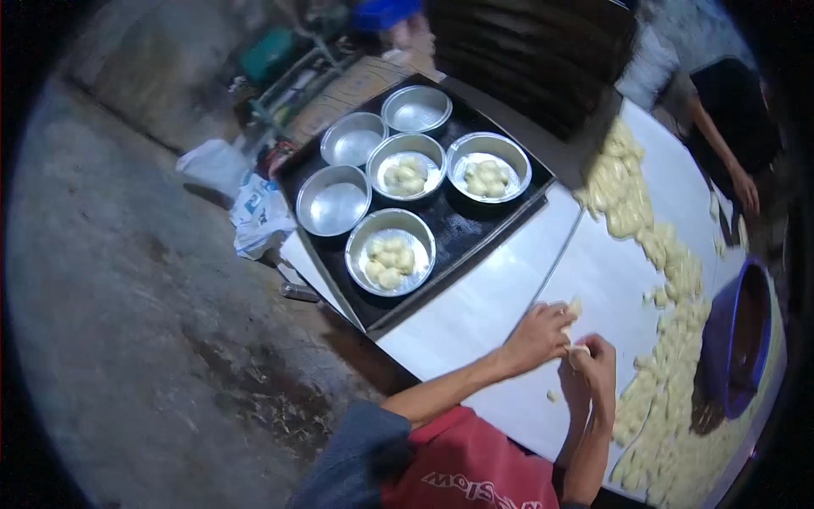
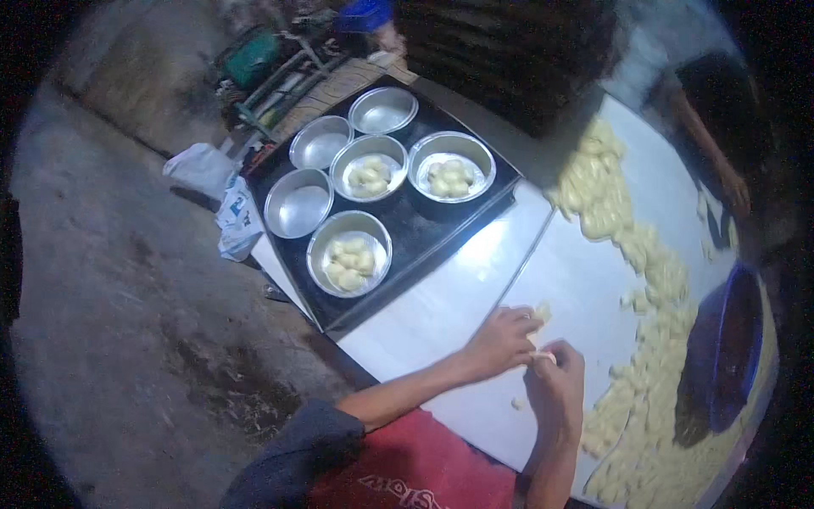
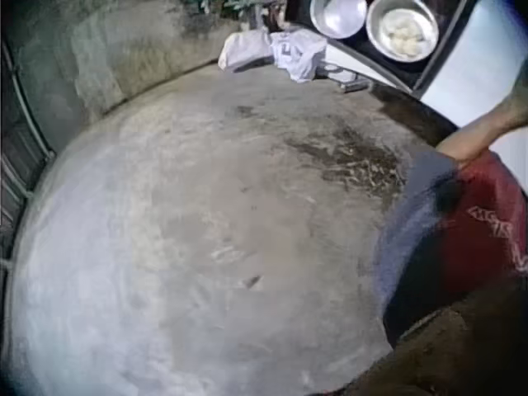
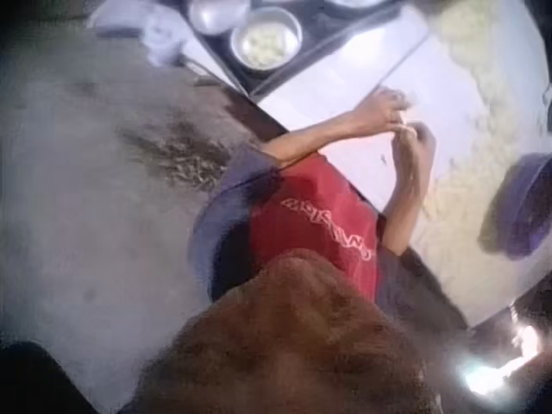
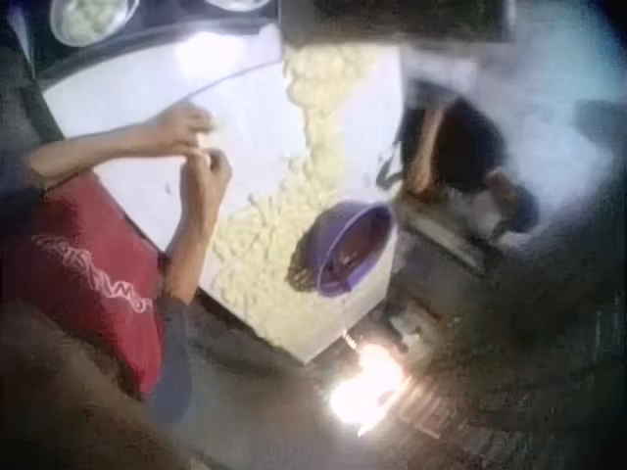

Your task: The person prepares bread by taking small pieces of dough, flattening them, adding a chocolate-like filling from a bowl, folding the dough to enclose the filling, and placing the filled rolls into small metal baking pans.

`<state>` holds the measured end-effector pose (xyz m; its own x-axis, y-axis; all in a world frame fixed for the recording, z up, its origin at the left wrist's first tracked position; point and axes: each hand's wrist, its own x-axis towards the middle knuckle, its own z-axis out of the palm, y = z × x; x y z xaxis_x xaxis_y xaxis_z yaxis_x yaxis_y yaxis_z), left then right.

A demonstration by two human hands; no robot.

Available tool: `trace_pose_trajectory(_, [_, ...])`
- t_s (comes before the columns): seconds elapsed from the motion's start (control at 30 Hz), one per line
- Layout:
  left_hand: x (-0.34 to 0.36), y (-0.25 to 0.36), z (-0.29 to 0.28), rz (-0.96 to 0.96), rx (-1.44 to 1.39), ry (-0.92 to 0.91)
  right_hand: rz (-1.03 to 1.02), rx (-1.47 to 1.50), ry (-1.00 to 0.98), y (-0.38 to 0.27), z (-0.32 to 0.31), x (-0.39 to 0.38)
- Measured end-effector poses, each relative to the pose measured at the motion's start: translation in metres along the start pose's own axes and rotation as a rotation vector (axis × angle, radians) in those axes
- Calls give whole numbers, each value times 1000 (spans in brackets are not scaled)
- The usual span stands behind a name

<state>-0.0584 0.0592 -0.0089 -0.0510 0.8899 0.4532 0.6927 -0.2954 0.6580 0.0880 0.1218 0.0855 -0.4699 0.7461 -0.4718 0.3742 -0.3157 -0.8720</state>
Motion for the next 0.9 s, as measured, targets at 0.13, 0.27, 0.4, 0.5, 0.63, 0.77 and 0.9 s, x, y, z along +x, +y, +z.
trace_pose_trajectory(0.13, [-4,0,-3,-15,-6,25,-232,-153,50,25,-3,11])
trace_pose_trajectory(0.27, [-12,0,-3,-15,29,36,-269,-471,7,44,-14,25])
trace_pose_trajectory(0.4, [-9,6,1,-25,66,-17,-337,-453,1,49,-20,29])
trace_pose_trajectory(0.5, [-11,3,-4,-40,183,-77,-55,5,-166,32,-21,24])
trace_pose_trajectory(0.63, [-11,-2,3,-45,198,-32,-271,329,-149,-6,-27,-22])
trace_pose_trajectory(0.77, [-9,21,-3,-104,157,-89,-317,495,-18,-9,-26,-30])
trace_pose_trajectory(0.9, [24,46,-7,-183,-412,-149,-260,449,143,36,-36,-24])
